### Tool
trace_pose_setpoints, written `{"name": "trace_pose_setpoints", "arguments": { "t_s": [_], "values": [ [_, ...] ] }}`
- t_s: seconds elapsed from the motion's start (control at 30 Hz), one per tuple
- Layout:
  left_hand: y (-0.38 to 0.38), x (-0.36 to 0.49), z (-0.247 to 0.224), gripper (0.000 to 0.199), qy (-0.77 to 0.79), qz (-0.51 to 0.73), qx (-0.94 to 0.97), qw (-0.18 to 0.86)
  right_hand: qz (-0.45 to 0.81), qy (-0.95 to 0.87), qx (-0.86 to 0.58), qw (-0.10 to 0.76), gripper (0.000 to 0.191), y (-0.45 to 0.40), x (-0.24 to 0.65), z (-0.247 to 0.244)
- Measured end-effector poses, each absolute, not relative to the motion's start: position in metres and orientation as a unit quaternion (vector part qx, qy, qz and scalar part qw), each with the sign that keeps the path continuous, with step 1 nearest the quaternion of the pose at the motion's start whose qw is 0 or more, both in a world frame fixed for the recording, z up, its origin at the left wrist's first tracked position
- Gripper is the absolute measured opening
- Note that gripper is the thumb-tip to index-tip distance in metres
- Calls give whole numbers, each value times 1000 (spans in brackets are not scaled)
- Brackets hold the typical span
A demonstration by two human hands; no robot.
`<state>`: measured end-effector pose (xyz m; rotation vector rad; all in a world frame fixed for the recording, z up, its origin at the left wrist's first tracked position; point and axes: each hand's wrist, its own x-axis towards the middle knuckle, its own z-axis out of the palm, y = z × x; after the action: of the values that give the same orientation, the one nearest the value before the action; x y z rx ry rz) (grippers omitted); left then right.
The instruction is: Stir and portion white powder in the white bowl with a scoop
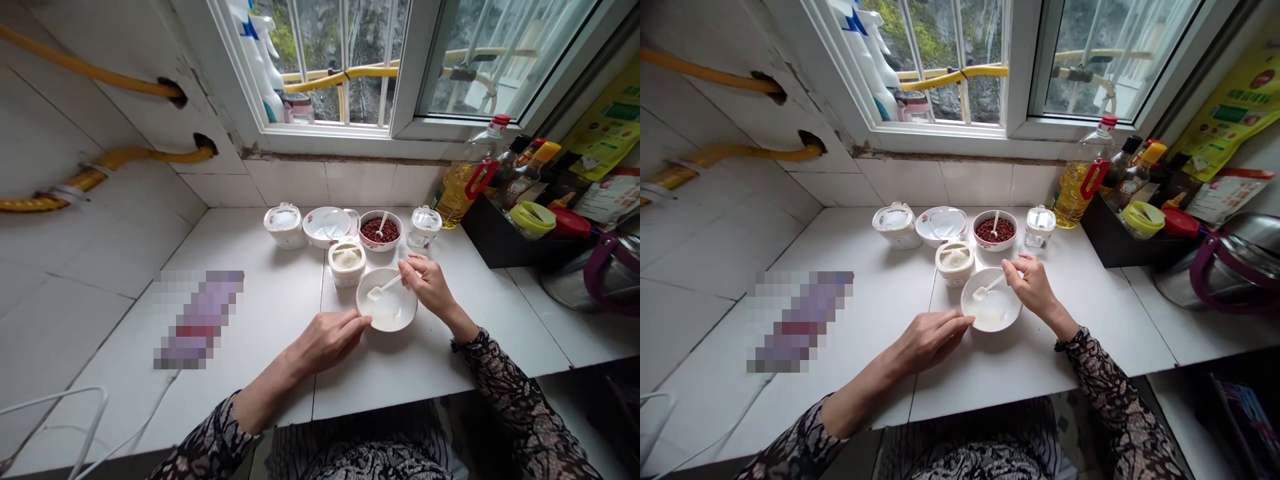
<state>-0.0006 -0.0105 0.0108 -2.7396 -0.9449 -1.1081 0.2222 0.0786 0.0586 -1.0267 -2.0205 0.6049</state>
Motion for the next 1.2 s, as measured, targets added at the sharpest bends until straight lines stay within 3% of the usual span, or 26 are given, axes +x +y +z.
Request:
{"name": "trace_pose_setpoints", "arguments": {
  "t_s": [0.23, 0.37, 0.5, 0.67, 0.83, 0.97, 1.1, 1.2],
  "values": [
    [-10, 0, 10, 19, -304, -360, -882, 27, 409, -695, -439, 397, 58, 84, 226, 55],
    [-10, 1, 12, 19, -305, -358, -882, 31, 432, -666, -437, 423, 59, 92, 224, 53],
    [-10, 2, 13, 20, -306, -359, -881, 36, 340, -701, -427, 460, 57, 101, 215, 69],
    [-10, 2, 13, 22, -309, -358, -880, 35, 68, -781, -376, 495, 46, 103, 191, 93],
    [-9, 3, 11, 22, -311, -358, -879, 48, -119, -852, -285, 424, 30, 98, 174, 90],
    [-10, 3, 12, 23, -315, -347, -882, 58, -133, -839, -285, 444, 27, 93, 178, 93],
    [-10, 2, 12, 23, -315, -343, -883, 62, -58, -821, -310, 476, 33, 88, 191, 102],
    [-10, 2, 13, 22, -314, -347, -882, 57, 14, -836, -306, 455, 36, 84, 203, 99]
  ]
}}
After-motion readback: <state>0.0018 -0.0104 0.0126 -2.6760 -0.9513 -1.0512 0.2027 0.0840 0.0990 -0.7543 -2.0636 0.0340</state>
